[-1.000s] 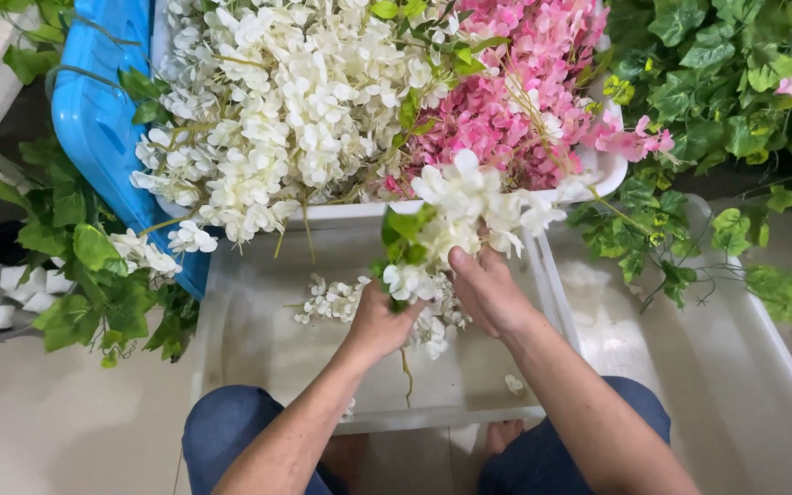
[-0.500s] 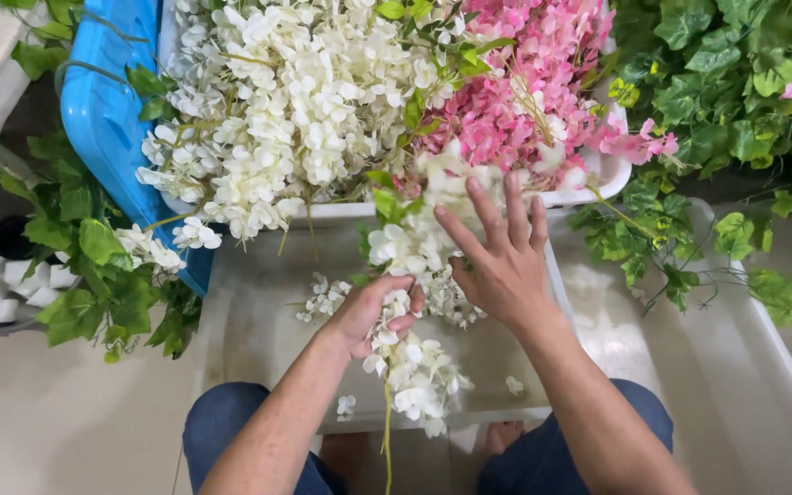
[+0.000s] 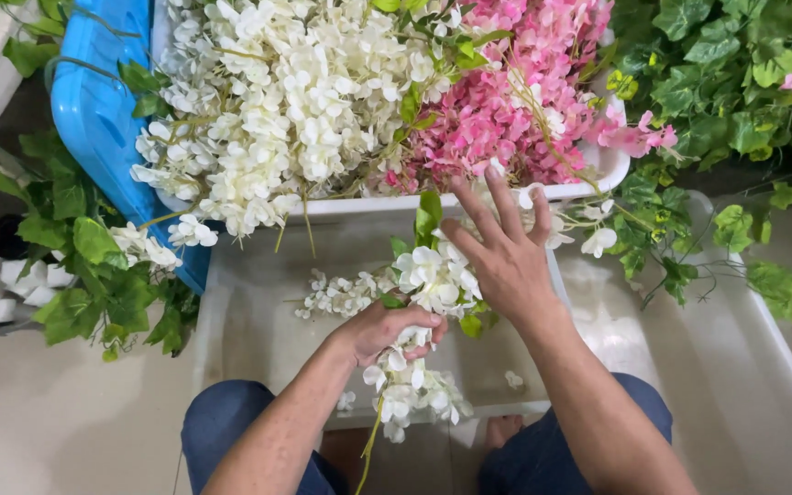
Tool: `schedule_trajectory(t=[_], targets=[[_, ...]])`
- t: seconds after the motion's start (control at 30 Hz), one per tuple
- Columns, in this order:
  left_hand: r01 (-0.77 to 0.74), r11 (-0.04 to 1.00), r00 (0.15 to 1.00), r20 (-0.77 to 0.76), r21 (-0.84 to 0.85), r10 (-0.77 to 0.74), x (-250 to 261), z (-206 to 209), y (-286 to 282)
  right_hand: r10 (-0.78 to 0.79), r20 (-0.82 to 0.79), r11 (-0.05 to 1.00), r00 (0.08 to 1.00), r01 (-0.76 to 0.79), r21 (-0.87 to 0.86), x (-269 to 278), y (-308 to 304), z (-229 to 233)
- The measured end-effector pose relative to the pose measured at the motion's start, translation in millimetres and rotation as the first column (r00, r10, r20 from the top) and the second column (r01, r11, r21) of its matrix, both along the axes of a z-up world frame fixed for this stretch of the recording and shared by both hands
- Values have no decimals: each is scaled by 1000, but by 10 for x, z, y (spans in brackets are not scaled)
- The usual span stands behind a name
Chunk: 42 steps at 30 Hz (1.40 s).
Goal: The person arranges artificial white and pink flowers by hand. They pick up bunches of white flowers from a blue bin, separate them, and place them into a white bin. Later, they handle pink flowers in a similar manner, arranging them alongside the white ones.
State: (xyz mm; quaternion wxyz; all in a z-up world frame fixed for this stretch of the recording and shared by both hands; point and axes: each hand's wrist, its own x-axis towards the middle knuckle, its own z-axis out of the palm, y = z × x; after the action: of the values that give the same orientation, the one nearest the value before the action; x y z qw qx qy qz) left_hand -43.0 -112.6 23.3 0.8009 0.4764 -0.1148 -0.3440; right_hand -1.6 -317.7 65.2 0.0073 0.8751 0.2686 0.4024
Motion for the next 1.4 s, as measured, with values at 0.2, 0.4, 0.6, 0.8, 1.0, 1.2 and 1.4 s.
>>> schedule_trajectory(t=[0.2,0.4,0.6,0.8,1.0,1.2,1.4], targets=[[-24,982,898,435,189,-62,158,-176,150,-49,6,998,999,48,43,35,-76,-57],[-71,902,939,334,426,-84,75,-92,165,-216,13,976,976,215,23,267,-460,-358],[-75,672,889,355,737,-290,226,51,311,-347,-103,938,932,348,-9,251,-689,-439],[-219,316,863,335,923,-378,346,-41,477,-442,-259,895,859,443,-59,180,-640,-480],[-434,71,806,422,898,-415,566,-750,794,-431,-531,901,729,374,-218,246,-492,-820],[-502,-3,757,438,865,-484,526,-1145,996,-401,-693,916,598,283,-286,209,-343,-1446],[-678,47,555,553,734,-621,511,-2124,1071,-468,-738,884,487,254,-393,85,-363,-2120]])
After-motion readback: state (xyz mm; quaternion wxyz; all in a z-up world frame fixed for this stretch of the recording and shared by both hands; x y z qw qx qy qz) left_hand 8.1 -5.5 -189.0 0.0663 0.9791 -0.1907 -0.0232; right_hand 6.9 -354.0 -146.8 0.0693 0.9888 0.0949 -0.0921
